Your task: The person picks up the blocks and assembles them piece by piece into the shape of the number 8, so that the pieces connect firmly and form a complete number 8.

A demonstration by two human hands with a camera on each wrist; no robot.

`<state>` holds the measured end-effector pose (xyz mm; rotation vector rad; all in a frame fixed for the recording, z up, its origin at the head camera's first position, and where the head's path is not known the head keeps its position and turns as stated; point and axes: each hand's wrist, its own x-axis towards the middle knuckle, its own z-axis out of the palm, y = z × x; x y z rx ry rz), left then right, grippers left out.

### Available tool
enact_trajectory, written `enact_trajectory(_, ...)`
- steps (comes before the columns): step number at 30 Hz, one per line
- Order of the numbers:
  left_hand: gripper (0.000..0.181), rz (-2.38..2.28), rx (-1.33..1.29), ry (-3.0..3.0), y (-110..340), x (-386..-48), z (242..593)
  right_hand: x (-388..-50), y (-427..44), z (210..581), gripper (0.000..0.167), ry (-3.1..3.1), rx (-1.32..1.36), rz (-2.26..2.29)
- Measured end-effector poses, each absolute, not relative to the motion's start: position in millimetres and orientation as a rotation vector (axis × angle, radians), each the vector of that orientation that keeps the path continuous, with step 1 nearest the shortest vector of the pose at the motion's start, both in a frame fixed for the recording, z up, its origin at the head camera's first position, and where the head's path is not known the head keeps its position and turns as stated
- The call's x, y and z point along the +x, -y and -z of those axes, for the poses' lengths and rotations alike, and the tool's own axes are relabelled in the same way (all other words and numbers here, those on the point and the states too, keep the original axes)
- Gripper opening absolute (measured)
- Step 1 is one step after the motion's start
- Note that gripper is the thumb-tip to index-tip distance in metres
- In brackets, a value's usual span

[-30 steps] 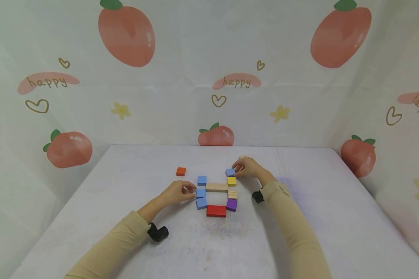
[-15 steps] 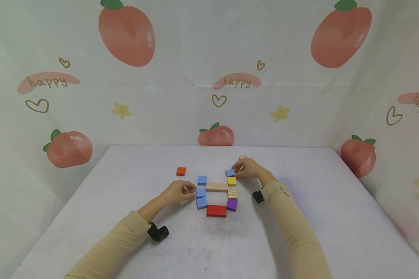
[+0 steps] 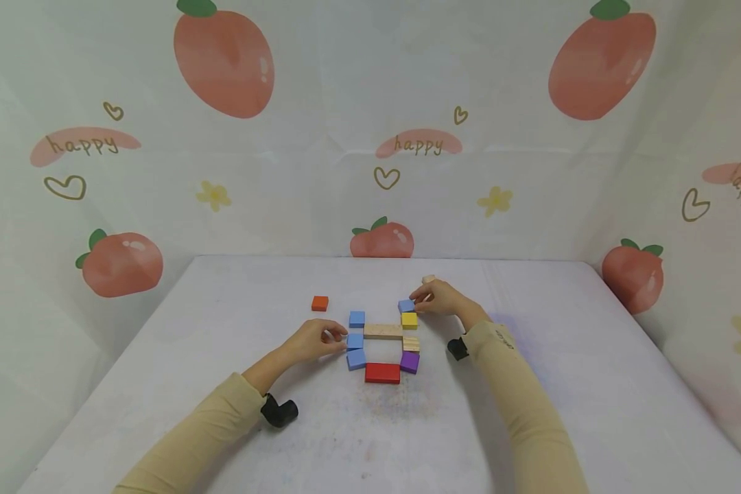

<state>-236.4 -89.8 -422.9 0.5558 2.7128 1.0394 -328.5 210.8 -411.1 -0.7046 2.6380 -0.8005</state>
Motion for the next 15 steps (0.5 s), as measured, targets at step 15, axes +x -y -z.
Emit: enact_trajectory(15,0.025,-1.045,0.560,-2.713,90.0,-236.4,421.9,-326.9,-209.2,412.3,0.030,-2.638,-0.677,0.831)
